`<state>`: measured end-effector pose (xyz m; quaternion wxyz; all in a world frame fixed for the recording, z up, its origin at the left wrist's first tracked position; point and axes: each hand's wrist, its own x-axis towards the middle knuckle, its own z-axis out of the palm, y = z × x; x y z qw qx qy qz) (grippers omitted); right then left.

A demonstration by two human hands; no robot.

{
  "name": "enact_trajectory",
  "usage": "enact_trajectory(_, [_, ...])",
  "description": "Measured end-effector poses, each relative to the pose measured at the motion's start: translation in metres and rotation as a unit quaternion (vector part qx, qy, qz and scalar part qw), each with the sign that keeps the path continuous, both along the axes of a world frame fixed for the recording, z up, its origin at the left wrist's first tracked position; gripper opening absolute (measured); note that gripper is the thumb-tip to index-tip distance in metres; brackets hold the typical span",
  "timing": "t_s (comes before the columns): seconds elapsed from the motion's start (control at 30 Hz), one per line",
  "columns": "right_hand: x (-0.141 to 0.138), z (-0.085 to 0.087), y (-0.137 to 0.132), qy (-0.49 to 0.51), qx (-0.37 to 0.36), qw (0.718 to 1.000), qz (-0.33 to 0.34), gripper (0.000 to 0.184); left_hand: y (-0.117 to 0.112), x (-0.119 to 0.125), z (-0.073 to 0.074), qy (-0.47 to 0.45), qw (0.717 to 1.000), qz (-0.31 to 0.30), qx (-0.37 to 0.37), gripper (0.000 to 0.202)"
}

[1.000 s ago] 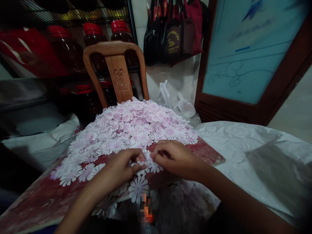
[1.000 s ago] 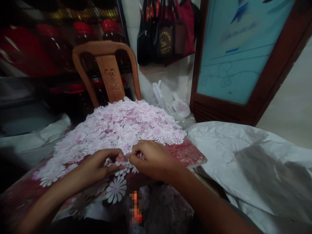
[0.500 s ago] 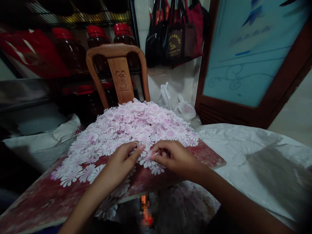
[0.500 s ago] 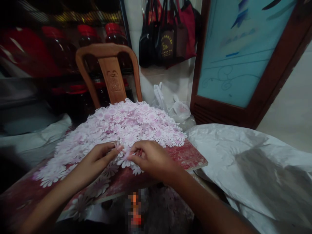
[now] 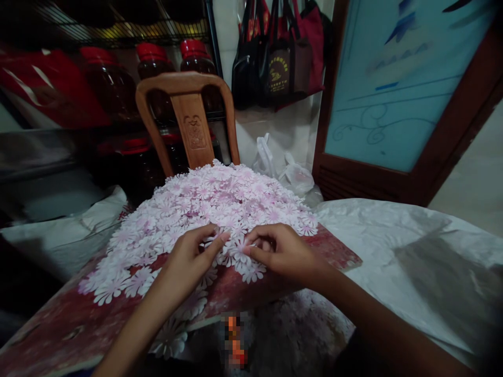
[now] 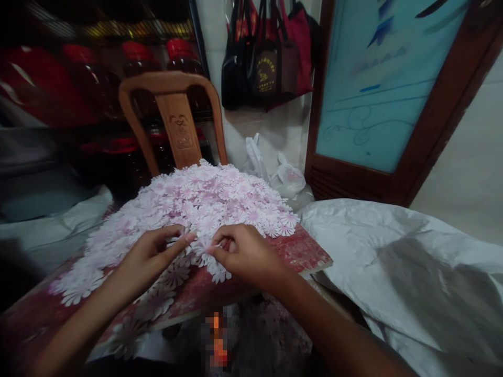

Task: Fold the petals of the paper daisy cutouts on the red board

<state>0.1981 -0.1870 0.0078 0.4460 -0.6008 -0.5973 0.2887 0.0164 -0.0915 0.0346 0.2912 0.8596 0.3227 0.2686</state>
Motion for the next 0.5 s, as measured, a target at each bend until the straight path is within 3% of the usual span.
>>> enact_trajectory(0.27, [0.0007, 0.0021, -0.0008, -0.008, 0.017, 1.0, 0.003, 0.024, 0.0047, -0.0038, -0.0005, -0.054, 0.998, -0.001, -0.013, 0.033])
enact_trajectory(0.5, [0.0012, 0.0027, -0.008, -0.016, -0.034, 0.992, 0.118, 0.032, 0.0033, -0.0016, -0.0002, -0.077, 0.997, 0.004, -0.021, 0.032])
